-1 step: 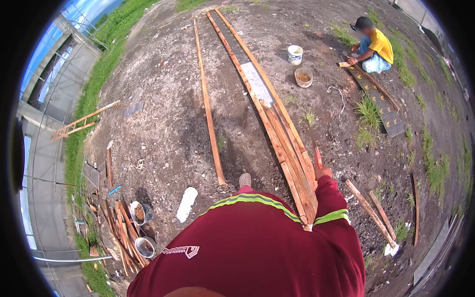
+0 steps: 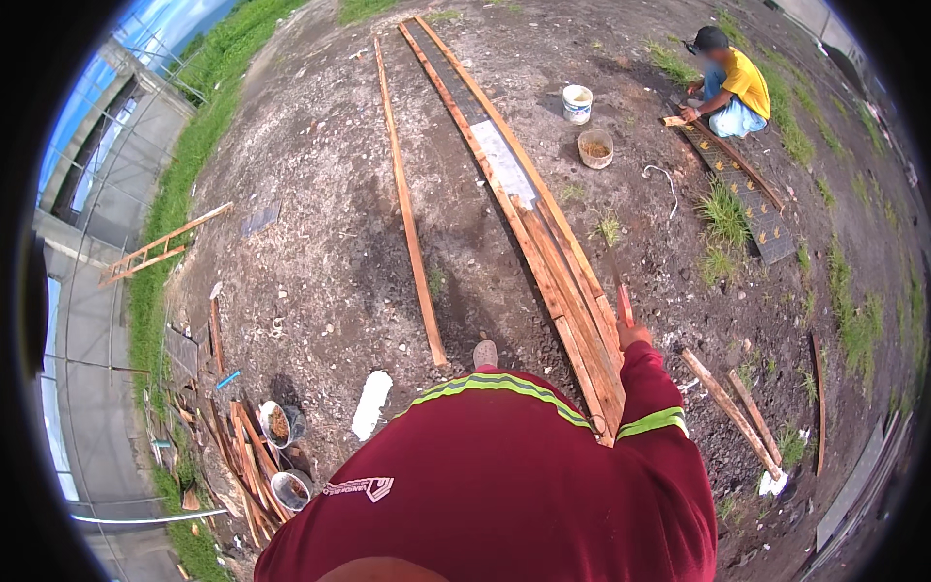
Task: The person walks across a cluttered construction yard, picks up a long wooden plank, and places it on a curved wooden frame. They then use a hand saw to cut the plank while stepping on it to hold it in place. After cutting, the person removes the cut piece and walks away.
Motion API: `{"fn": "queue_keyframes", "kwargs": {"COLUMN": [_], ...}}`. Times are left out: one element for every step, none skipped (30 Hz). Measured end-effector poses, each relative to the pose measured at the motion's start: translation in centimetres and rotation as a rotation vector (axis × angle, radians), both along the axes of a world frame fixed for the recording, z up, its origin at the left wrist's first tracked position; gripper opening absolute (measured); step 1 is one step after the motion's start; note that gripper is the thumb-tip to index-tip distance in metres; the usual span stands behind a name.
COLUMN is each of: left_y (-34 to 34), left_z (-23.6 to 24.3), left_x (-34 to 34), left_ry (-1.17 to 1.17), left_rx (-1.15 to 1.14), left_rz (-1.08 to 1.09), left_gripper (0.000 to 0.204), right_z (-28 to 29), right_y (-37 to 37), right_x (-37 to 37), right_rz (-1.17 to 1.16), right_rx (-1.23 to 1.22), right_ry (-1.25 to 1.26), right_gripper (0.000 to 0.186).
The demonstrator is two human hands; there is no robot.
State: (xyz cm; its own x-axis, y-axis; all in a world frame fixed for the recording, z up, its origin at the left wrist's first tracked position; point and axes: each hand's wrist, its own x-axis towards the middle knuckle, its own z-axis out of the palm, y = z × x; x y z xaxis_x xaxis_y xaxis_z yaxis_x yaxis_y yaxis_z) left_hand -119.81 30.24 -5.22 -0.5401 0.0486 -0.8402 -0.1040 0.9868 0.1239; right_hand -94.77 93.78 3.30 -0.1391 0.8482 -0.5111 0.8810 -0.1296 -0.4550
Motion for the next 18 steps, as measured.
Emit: {"fn": "queue_keyframes", "kwargs": {"left_y": [1.6,3.2,4.7,6.5,8.6,10.9,13.4,15.7,18.5,21.5,24.5,27.3,29.9,32.4,34.5,36.3,38.3,39.8], "left_z": [0.0,0.2,0.3,0.4,0.5,1.0,1.6,2.8,3.7,4.7,5.8,6.9,7.7,8.2,8.3,8.0,7.7,7.2], "left_x": [-3.8,-7.6,-10.9,-14.5,-18.2,-22.2,-26.1,-30.2,-33.0,-35.8,-38.5,-40.7,-42.2,-43.6,-44.6,-45.3,-45.8,-46.3], "left_ry": [-0.005,-0.010,-0.017,-0.027,-0.033,-0.039,-0.022,0.080,0.168,0.262,0.307,0.286,0.277,0.270,0.288,0.290,0.274,0.270], "left_rx": [-0.004,-0.014,-0.019,-0.030,-0.046,-0.073,-0.076,0.023,0.120,0.242,0.282,0.329,0.369,0.411,0.478,0.505,0.449,0.398], "left_rz": [-0.042,-0.084,-0.117,-0.129,-0.115,-0.071,-0.058,-0.360,-0.275,-0.142,-0.100,-0.093,-0.082,-0.067,-0.047,-0.035,-0.128,-0.217], "left_gripper": [0.043,0.043,0.044,0.044,0.044,0.044,0.044,0.044,0.044,0.044,0.044,0.043,0.043,0.043,0.043,0.044,0.044,0.044], "right_z": [-0.9,-2.2,-3.3,-4.2,-5.0,-5.6,-6.1,-6.5,-6.9,-7.3,-7.9,-8.6,-9.4,-10.2,-11.1,-11.9,-12.6,-13.0], "right_y": [0.5,-0.2,-1.4,-2.3,-3.5,-4.9,-6.2,-7.4,-8.3,-9.1,-9.6,-10.0,-10.0,-9.8,-9.3,-8.7,-7.5,-6.2], "right_x": [-1.9,-3.3,-3.8,-4.2,-4.6,-4.6,-4.9,-5.1,-5.4,-5.6,-5.9,-6.2,-6.7,-7.2,-7.9,-8.7,-9.8,-11.1], "right_rz": [-0.047,-0.082,-0.130,-0.137,-0.174,-0.182,-0.190,-0.197,-0.201,-0.207,-0.209,-0.209,-0.205,-0.207,-0.212,-0.164,-0.245,-0.267], "right_rx": [-0.054,-0.045,-0.059,-0.131,-0.206,-0.263,-0.317,-0.366,-0.408,-0.446,-0.478,-0.505,-0.530,-0.543,-0.548,-0.571,-0.561,-0.565], "right_ry": [0.010,-0.005,-0.059,-0.063,-0.105,-0.140,-0.182,-0.219,-0.250,-0.278,-0.302,-0.322,-0.341,-0.354,-0.353,-0.414,-0.347,-0.339], "right_gripper": [0.053,0.053,0.052,0.052,0.052,0.050,0.050,0.050,0.050,0.050,0.050,0.051,0.051,0.051,0.051,0.051,0.051,0.052]}}
